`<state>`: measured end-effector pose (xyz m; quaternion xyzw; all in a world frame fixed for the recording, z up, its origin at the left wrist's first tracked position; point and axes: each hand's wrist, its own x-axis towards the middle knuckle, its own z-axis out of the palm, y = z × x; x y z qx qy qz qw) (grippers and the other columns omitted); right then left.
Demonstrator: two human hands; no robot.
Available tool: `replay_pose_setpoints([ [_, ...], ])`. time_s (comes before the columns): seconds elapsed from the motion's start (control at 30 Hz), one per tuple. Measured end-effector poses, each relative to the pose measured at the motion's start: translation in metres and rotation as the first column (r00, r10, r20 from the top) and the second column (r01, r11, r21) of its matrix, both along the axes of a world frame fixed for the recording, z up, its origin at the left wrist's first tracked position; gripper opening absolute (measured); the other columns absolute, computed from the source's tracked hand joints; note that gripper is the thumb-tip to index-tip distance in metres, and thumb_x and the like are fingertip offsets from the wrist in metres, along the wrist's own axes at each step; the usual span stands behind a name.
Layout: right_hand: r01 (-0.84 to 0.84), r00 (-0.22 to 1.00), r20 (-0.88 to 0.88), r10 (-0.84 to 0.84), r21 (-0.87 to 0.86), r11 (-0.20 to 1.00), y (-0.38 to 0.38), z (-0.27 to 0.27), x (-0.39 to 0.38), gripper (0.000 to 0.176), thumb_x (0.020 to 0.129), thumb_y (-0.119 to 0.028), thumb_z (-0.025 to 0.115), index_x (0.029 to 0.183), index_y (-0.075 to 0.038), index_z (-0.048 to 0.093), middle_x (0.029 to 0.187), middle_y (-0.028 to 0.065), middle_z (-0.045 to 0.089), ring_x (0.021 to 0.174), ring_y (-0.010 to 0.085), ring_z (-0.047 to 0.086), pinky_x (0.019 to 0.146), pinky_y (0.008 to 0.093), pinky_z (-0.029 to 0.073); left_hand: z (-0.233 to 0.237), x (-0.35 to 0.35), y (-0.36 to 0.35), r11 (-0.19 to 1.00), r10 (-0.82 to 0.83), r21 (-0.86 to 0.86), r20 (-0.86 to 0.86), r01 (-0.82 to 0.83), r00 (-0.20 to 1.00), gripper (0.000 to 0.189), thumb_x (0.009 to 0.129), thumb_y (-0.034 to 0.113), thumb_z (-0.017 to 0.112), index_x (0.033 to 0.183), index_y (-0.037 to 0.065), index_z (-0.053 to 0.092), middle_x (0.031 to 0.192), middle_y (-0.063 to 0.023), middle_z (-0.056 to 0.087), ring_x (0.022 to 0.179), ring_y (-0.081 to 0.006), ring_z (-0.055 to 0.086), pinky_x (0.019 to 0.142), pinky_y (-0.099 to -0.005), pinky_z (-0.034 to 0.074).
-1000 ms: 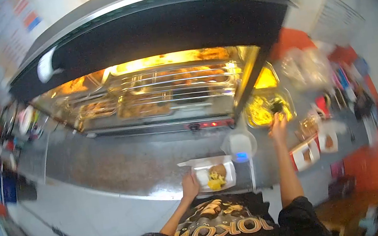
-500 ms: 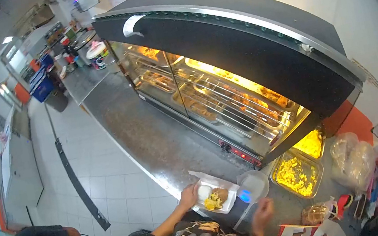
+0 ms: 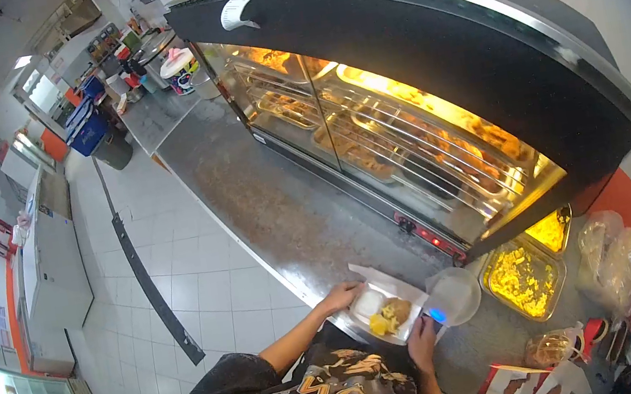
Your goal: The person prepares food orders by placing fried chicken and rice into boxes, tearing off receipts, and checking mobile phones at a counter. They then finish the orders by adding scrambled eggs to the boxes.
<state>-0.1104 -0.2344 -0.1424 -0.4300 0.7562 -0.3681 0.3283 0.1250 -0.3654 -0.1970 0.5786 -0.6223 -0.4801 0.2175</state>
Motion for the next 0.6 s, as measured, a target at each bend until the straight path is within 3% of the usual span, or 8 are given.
replay_pose_setpoints([
  [0.07, 0.088, 0.996, -0.026, -0.088, -0.013, 0.996, 0.000, -0.033, 0.003, 0.024, 0.097, -0.020, 0.047, 0.103, 0.003, 0.052, 0.089, 0.0234, 0.062, 0.083, 0.0386, 0.061, 0.077, 0.0436, 0.046, 0.025, 0.009, -0.018, 0.857, -0.038, 0.498, -0.197, 0.133, 0.980, 0.052, 0.091, 0.048, 0.056, 0.127, 0.012, 0.060, 0.104, -0.0127, 0.067, 0.078, -0.0187, 0.064, 0.065, -0.0336, 0.056],
  [0.13, 0.139, 0.989, -0.045, -0.141, -0.055, 0.989, 0.000, -0.041, 0.007, 0.023, 0.097, -0.020, 0.050, 0.102, 0.002, 0.054, 0.085, 0.0179, 0.062, 0.076, 0.0300, 0.060, 0.073, 0.0390, 0.047, 0.029, 0.022, -0.034, 0.808, -0.078, 0.543, -0.287, 0.229, 0.955, 0.054, 0.090, 0.046, 0.059, 0.134, 0.014, 0.054, 0.111, -0.0078, 0.062, 0.075, -0.0144, 0.062, 0.059, -0.0289, 0.056],
  [0.23, 0.334, 0.933, 0.146, -0.328, -0.016, 0.943, 0.010, -0.074, 0.006, 0.024, 0.096, -0.025, 0.057, 0.098, -0.001, 0.060, 0.081, 0.0026, 0.059, 0.074, 0.0130, 0.051, 0.069, 0.0283, 0.044, 0.039, 0.061, -0.082, 0.704, -0.521, 0.408, -0.260, 0.581, 0.813, 0.042, 0.091, 0.041, 0.061, 0.116, 0.008, 0.065, 0.093, -0.0076, 0.067, 0.076, -0.0170, 0.063, 0.063, -0.0324, 0.056],
  [0.3, 0.331, 0.922, 0.218, -0.320, -0.016, 0.943, 0.016, -0.070, 0.006, 0.025, 0.097, -0.027, 0.057, 0.098, -0.002, 0.060, 0.083, 0.0018, 0.058, 0.075, 0.0129, 0.051, 0.071, 0.0277, 0.044, 0.079, 0.089, -0.148, 0.850, -0.525, -0.038, 0.012, 0.525, 0.851, 0.035, 0.090, 0.034, 0.061, 0.103, 0.002, 0.067, 0.091, -0.0127, 0.068, 0.075, -0.0228, 0.065, 0.067, -0.0375, 0.054],
  [0.33, 0.321, 0.907, 0.295, -0.301, -0.019, 0.947, 0.021, -0.067, 0.008, 0.026, 0.097, -0.028, 0.057, 0.099, -0.002, 0.060, 0.085, 0.0010, 0.058, 0.077, 0.0127, 0.051, 0.072, 0.0272, 0.044, 0.149, 0.096, -0.175, 0.937, -0.317, -0.158, -0.001, 0.312, 0.949, 0.031, 0.090, 0.029, 0.060, 0.097, 0.000, 0.066, 0.095, -0.0159, 0.068, 0.078, -0.0258, 0.065, 0.073, -0.0402, 0.051],
  [0.37, 0.439, 0.851, 0.281, -0.444, 0.083, 0.894, 0.020, -0.066, 0.012, 0.028, 0.099, -0.030, 0.054, 0.099, -0.003, 0.060, 0.088, 0.0007, 0.057, 0.080, 0.0119, 0.050, 0.075, 0.0265, 0.043, 0.208, 0.103, -0.210, 0.822, -0.263, -0.541, -0.087, 0.176, 0.961, 0.023, 0.091, 0.023, 0.060, 0.097, 0.001, 0.065, 0.094, -0.0123, 0.068, 0.078, -0.0210, 0.064, 0.070, -0.0361, 0.051],
  [0.47, 0.499, 0.798, 0.380, -0.467, 0.018, 0.867, 0.019, -0.063, 0.017, 0.028, 0.100, -0.031, 0.051, 0.100, -0.004, 0.059, 0.091, 0.0014, 0.056, 0.084, 0.0121, 0.051, 0.077, 0.0272, 0.043, 0.379, 0.110, -0.260, 0.636, -0.083, -0.694, -0.497, -0.338, 0.864, 0.027, 0.093, 0.015, 0.060, 0.116, 0.001, 0.056, 0.100, -0.0073, 0.062, 0.077, -0.0105, 0.060, 0.062, -0.0229, 0.049],
  [0.6, 0.506, 0.820, 0.317, -0.476, -0.016, 0.862, 0.009, -0.047, 0.034, 0.028, 0.100, -0.031, 0.050, 0.101, -0.004, 0.058, 0.090, 0.0023, 0.056, 0.087, 0.0125, 0.050, 0.080, 0.0281, 0.043, 0.468, 0.111, -0.291, 0.784, -0.169, -0.541, -0.658, -0.305, 0.734, 0.044, 0.094, 0.023, 0.059, 0.131, 0.002, 0.049, 0.103, -0.0076, 0.060, 0.077, -0.0141, 0.064, 0.062, -0.0217, 0.052],
])
